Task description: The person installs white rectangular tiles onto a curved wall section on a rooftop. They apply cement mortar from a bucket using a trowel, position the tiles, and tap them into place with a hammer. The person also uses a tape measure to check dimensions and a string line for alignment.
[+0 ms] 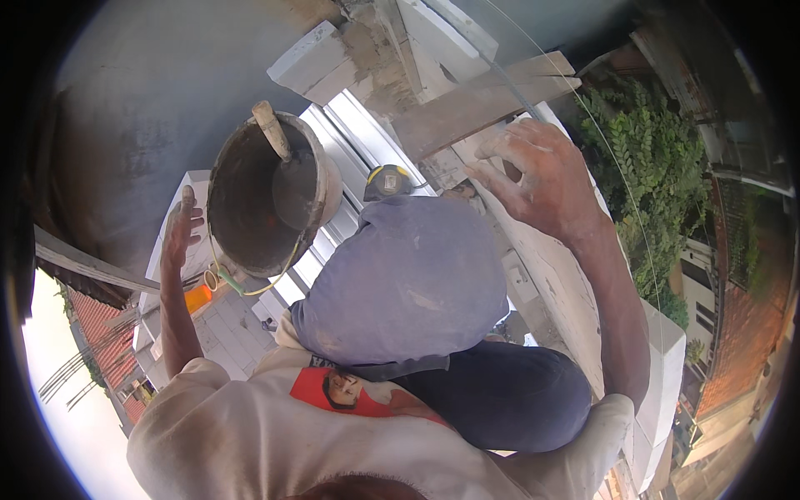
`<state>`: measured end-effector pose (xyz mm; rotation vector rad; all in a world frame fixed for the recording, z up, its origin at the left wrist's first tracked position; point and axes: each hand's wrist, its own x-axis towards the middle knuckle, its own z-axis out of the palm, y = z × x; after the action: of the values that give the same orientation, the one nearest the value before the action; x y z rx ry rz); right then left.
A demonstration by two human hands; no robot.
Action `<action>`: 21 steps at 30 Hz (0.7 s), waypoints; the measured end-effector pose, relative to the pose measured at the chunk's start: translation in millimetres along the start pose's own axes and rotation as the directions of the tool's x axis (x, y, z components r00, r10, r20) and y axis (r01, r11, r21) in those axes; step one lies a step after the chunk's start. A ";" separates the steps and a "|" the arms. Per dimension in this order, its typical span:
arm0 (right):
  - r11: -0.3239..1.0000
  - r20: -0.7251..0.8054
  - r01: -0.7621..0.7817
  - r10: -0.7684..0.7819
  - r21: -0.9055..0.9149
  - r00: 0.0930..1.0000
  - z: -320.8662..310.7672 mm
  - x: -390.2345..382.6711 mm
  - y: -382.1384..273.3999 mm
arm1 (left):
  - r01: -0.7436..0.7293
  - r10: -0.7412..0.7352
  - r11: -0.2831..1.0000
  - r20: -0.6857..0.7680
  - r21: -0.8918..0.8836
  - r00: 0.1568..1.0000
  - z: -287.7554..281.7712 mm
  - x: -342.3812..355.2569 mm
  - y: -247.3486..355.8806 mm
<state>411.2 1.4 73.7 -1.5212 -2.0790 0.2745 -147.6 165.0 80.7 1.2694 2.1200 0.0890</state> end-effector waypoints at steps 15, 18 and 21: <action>0.699 0.560 0.592 -0.324 -0.402 0.763 191.1 178.7 -43.9 | -0.660 0.654 0.743 -0.091 -0.109 0.751 52.9 -27.3 98.9; 0.689 0.672 0.613 -0.244 -0.388 0.699 187.2 170.8 -38.1 | -0.612 0.632 0.748 -0.008 -0.254 0.775 57.2 -13.7 123.2; 0.848 0.636 0.402 -0.103 -0.346 0.765 166.4 153.5 -43.5 | -0.600 0.632 0.756 0.054 -0.260 0.773 55.8 -6.6 145.1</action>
<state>253.8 154.0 2.4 -1.4902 -3.0211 0.1632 -3.3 221.5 94.6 1.7270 1.4375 0.5018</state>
